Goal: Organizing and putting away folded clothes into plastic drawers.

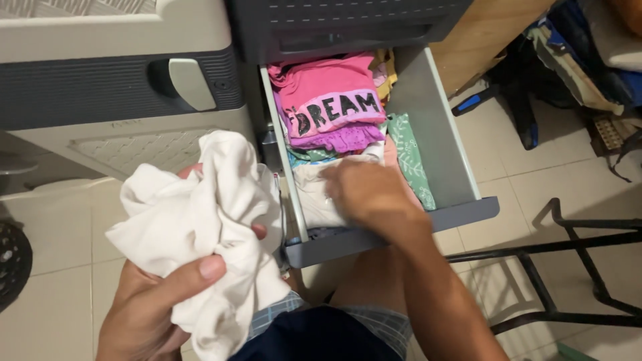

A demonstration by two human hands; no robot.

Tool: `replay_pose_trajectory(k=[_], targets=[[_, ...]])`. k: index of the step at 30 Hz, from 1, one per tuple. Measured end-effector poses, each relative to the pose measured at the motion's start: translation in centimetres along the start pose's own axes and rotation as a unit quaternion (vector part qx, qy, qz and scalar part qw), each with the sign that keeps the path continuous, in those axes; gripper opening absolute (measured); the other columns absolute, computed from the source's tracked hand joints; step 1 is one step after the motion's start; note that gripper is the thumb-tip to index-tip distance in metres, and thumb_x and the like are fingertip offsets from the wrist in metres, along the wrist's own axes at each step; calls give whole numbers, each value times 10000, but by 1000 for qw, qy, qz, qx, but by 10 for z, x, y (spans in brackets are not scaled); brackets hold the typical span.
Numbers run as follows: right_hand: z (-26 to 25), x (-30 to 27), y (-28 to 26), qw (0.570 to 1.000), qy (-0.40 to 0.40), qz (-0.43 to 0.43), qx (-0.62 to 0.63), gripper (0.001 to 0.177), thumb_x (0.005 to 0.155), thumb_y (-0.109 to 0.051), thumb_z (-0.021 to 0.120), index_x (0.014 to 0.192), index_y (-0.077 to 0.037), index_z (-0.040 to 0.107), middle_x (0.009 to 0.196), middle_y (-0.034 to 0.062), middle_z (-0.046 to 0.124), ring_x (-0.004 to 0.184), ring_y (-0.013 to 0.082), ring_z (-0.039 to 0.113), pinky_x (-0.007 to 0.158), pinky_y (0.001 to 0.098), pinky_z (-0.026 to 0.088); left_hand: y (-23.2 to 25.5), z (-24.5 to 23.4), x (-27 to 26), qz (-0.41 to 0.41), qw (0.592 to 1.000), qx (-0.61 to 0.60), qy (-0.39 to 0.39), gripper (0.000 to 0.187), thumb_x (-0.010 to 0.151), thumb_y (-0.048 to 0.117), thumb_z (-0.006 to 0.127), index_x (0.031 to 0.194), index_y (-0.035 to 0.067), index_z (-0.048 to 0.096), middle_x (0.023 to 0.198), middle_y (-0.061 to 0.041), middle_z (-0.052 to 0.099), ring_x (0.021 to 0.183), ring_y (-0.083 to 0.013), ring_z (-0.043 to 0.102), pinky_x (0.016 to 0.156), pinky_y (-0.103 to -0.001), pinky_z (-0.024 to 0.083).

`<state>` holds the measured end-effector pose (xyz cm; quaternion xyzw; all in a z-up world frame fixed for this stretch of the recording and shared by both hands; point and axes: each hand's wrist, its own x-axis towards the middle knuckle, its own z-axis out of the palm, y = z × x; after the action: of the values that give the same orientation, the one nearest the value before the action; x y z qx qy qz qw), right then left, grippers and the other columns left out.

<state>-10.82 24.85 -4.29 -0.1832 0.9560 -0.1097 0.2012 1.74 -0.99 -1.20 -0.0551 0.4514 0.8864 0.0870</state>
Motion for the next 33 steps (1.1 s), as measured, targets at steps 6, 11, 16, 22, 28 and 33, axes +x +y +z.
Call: replay_pose_trajectory(k=[6, 11, 16, 22, 28, 33], targets=[[-17, -22, 51, 982, 149, -119, -19, 340, 948, -279, 562, 1220, -151, 721, 1194, 87, 725, 1149, 309, 638, 1069, 465, 425, -11, 35, 15, 11, 989, -35, -141, 817, 906, 34, 687, 1606, 12, 266, 1345, -285, 626, 1222, -349, 664, 1024, -473, 544], [-23, -89, 52, 819, 95, 34, 565, 539, 1114, -375, 532, 1546, -69, 635, 890, 160, 378, 792, 251, 374, 802, 420, 351, -112, 54, 28, -184, 975, -110, -63, 634, 918, 84, 693, 1505, -15, 474, 1309, -166, 648, 1144, -270, 657, 964, -453, 522], [18, -152, 71, 833, 241, -17, 498, 729, 823, -172, 783, 1454, 61, 499, 1279, 153, 680, 1132, 205, 651, 918, 291, 536, -139, 122, 33, -132, 966, -26, -222, 631, 996, 145, 635, 1571, 80, 383, 1424, -38, 571, 1310, -141, 530, 1121, -298, 418], [93, -208, 164, 496, 403, 58, 767, 422, 945, -103, 706, 1332, 40, 616, 1185, 148, 734, 1015, 211, 717, 910, 331, 580, -199, 131, 26, -217, 942, 15, -257, 685, 967, 212, 688, 1560, 45, 388, 1437, -68, 562, 1297, -156, 534, 1089, -322, 448], [150, -223, 219, 595, 413, 286, 627, 394, 959, -78, 669, 1341, 11, 638, 1122, 66, 731, 937, 119, 679, 821, 264, 559, -276, 86, 41, -408, 902, 87, -110, 913, 826, 262, 792, 1554, 184, 245, 1380, -63, 594, 1182, -196, 635, 942, -356, 532], [211, -216, 240, 629, 380, 289, 614, 448, 924, -21, 715, 1363, 5, 636, 1071, 75, 712, 934, 110, 665, 827, 258, 549, -353, 3, 63, -345, 923, 164, 36, 699, 820, 220, 791, 1414, 43, 470, 1188, -194, 676, 904, -264, 658, 670, -374, 532]])
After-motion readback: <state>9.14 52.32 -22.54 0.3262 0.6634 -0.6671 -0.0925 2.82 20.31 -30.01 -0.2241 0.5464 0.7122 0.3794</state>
